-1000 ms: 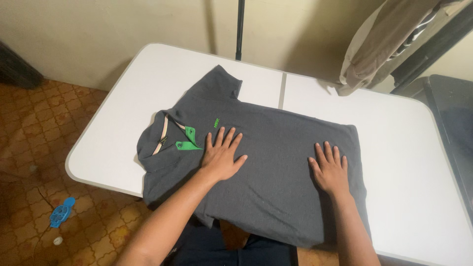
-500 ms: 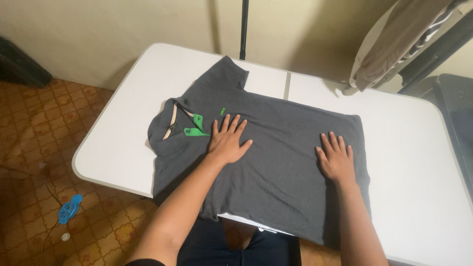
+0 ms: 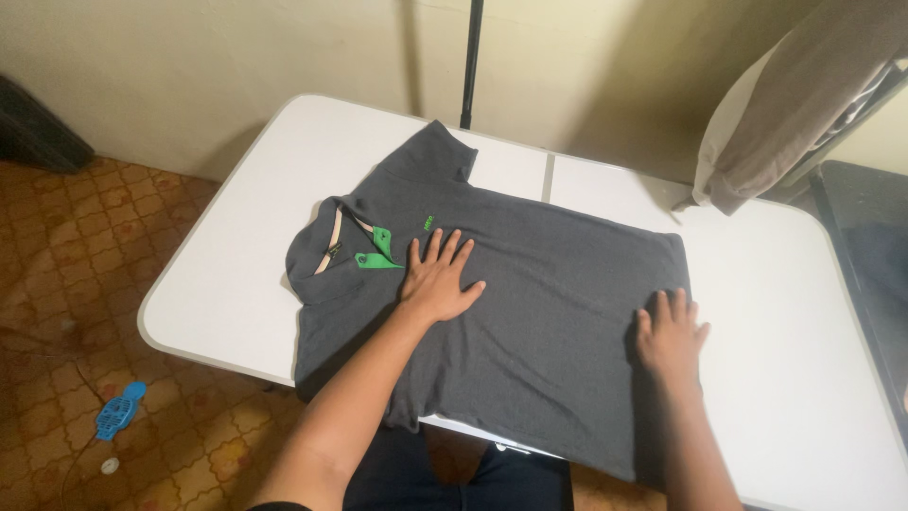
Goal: The person takes shirts from a pile, places them on wire hangers, and hangs them on a clothes rack. They smooth the shirts on a white table before hanging them.
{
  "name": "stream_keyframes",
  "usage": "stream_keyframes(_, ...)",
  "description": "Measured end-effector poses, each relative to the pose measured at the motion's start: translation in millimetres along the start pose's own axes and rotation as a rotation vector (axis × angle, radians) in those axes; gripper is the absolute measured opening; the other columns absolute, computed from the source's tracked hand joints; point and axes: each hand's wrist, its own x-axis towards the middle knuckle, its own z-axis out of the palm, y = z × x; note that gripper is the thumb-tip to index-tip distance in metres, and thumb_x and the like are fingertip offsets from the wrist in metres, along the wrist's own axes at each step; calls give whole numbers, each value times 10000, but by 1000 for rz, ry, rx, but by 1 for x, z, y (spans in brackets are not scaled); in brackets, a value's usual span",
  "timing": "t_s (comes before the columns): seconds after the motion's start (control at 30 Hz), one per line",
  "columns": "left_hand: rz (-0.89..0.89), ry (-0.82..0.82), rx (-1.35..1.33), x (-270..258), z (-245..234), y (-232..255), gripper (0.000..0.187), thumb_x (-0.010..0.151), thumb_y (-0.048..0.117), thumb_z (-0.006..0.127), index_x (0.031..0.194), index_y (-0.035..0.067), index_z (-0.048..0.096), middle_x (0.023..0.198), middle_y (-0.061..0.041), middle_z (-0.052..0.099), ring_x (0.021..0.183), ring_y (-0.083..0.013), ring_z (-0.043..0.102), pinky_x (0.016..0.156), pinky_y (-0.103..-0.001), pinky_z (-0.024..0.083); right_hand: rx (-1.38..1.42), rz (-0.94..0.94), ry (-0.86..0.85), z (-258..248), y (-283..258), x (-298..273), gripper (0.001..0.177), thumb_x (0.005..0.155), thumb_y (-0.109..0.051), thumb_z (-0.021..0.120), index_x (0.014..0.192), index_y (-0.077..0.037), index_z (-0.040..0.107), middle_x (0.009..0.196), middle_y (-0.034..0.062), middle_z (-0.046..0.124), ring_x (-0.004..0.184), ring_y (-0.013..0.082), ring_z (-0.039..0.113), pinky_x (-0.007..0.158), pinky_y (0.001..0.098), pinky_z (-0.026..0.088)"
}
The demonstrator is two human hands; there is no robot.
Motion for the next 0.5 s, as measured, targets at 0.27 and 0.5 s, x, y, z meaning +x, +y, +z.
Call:
stream_keyframes(0.27,5,34,5,0,2,-1,867,929,640,484,1610,151,261,1697,-102,169,1564,-348,94,1217,-646,74,329,-583,5,-40,-191,-83,639,1019,-411,467,1545,-57,390,1652,199,259,1524,398,201,1199,567,159)
stream_keyframes(0.5,10,47,9,1,6,-3,865,929,641,484,1606,150,265,1690,-107,179,1559,-352,103,1214,-649,75,236,-529,-118,-61,-193,-119,636,1009,-482,406,1551,-152,385,1639,106,309,1530,322,216,1221,511,154)
